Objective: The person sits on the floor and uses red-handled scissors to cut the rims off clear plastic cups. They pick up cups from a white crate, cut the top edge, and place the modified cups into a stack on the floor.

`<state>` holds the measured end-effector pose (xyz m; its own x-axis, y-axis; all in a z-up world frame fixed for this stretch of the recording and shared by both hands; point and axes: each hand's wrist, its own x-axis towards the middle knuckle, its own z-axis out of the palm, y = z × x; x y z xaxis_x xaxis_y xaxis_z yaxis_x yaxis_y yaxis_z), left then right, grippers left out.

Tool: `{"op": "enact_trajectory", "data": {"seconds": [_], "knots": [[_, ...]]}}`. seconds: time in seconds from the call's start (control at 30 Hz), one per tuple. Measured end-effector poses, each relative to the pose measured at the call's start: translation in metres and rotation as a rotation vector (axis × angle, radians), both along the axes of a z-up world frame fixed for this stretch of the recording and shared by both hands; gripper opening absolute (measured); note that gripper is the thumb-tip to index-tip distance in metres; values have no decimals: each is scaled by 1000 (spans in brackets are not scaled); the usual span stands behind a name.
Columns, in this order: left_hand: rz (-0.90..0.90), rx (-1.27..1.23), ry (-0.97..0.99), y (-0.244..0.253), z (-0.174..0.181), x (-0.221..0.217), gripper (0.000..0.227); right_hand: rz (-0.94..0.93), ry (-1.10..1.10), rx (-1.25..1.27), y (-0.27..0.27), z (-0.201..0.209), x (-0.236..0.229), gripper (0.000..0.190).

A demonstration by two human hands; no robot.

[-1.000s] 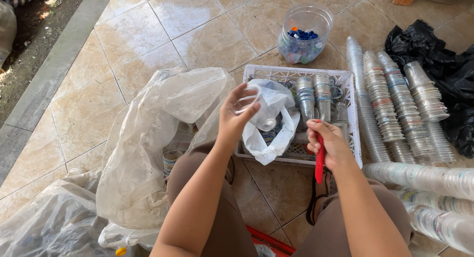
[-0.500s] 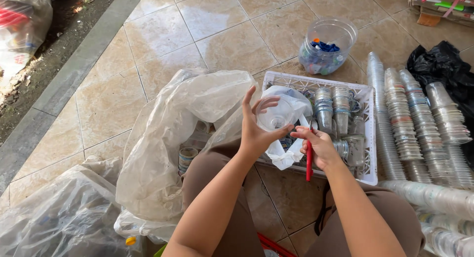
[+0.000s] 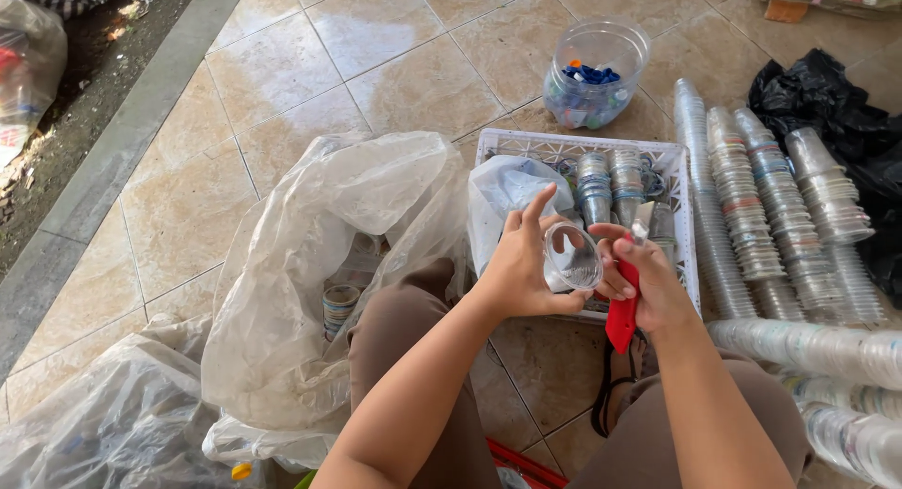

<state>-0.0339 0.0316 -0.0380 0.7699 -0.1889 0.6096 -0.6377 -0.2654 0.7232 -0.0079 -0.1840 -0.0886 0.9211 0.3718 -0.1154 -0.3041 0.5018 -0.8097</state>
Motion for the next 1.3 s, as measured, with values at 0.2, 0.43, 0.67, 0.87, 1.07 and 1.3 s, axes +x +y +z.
{"op": "enact_trajectory", "data": {"seconds": [0.2, 0.43, 0.67, 0.87, 1.07, 1.3], "knots": [[-59, 67, -22, -18, -16, 11, 128, -126, 37, -109, -24, -18, -2, 33], [-50, -159, 11, -51, -31, 21, 69, -236, 52, -34, -35, 9, -15, 31], [-256, -179, 249, -62, -31, 23, 71, -307, -55, -67, -38, 10, -24, 51], [-228, -137, 303, -72, -29, 26, 86, -361, -110, -124, -42, 1, -20, 57], [-129, -246, 173, -85, -13, 23, 34, -455, -100, -261, -37, 10, -21, 55], [-208, -423, 373, -86, -62, 45, 23, -567, -7, -381, -42, 1, -15, 46]]}}
